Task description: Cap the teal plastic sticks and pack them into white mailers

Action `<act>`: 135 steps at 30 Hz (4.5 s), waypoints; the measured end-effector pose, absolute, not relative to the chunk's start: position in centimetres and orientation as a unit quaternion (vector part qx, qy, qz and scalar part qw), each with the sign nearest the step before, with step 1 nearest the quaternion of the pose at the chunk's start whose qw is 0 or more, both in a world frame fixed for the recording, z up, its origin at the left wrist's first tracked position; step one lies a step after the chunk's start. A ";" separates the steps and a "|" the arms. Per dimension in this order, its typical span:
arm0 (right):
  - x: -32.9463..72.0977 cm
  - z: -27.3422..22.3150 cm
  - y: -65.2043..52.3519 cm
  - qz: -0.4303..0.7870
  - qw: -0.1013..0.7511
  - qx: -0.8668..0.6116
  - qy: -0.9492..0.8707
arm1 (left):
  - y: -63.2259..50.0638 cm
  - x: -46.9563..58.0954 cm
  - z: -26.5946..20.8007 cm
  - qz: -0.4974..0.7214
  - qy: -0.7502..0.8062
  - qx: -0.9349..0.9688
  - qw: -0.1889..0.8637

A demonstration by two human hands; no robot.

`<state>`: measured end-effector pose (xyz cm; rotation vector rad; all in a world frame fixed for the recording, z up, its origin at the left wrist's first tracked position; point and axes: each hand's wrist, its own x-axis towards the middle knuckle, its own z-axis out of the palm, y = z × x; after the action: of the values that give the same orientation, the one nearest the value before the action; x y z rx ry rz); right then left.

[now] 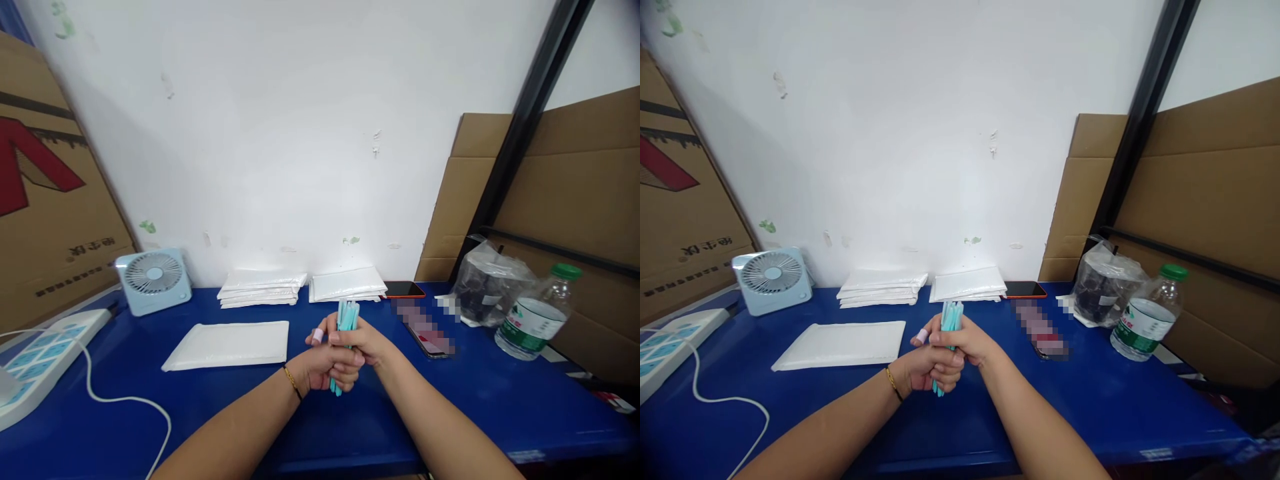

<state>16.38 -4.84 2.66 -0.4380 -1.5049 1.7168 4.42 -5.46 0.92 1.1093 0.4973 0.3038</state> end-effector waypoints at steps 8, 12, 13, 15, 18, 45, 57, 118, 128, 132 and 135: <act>16.4 2.8 -4.8 0.523 0.566 -0.349 -0.532 | -6.7 6.1 1.9 0.404 0.407 0.602 0.556; 17.5 3.8 -6.6 0.686 0.380 -0.123 -0.608 | -8.5 5.9 2.3 0.122 0.285 0.517 0.798; 17.6 4.0 -7.3 0.704 0.341 -0.077 -0.619 | -9.1 5.9 2.3 0.056 0.224 0.489 0.841; 17.6 4.2 -8.7 0.706 0.324 -0.027 -0.629 | -10.3 6.0 2.5 -0.003 0.145 0.463 0.874; 18.0 4.2 -10.3 0.675 0.422 -0.055 -0.603 | -11.5 5.5 3.2 0.041 0.167 0.566 0.806; 22.0 0.5 -8.9 0.611 0.637 -0.316 -0.349 | -14.9 -9.1 1.8 0.091 0.520 0.823 0.210; 21.7 0.3 -4.2 0.615 0.676 -0.314 -0.257 | -8.3 -2.6 0.5 0.092 0.633 0.763 0.092; 19.1 10.8 -1.5 0.541 0.360 -0.400 -0.645 | -4.2 1.5 0.8 0.311 0.209 0.525 0.764; 20.3 11.3 -0.8 0.579 0.314 -0.384 -0.648 | -4.5 1.6 1.0 0.322 0.214 0.526 0.758; 20.8 11.9 -0.6 0.523 0.311 -0.388 -0.692 | -4.6 1.7 1.1 0.328 0.213 0.527 0.754; 20.7 11.6 -0.1 0.439 0.408 -0.427 -0.677 | -4.6 1.7 1.0 0.331 0.208 0.527 0.755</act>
<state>20.73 -0.14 11.57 -1.0763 -1.7068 1.1067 1.69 -4.55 0.97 1.1486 0.4530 0.7228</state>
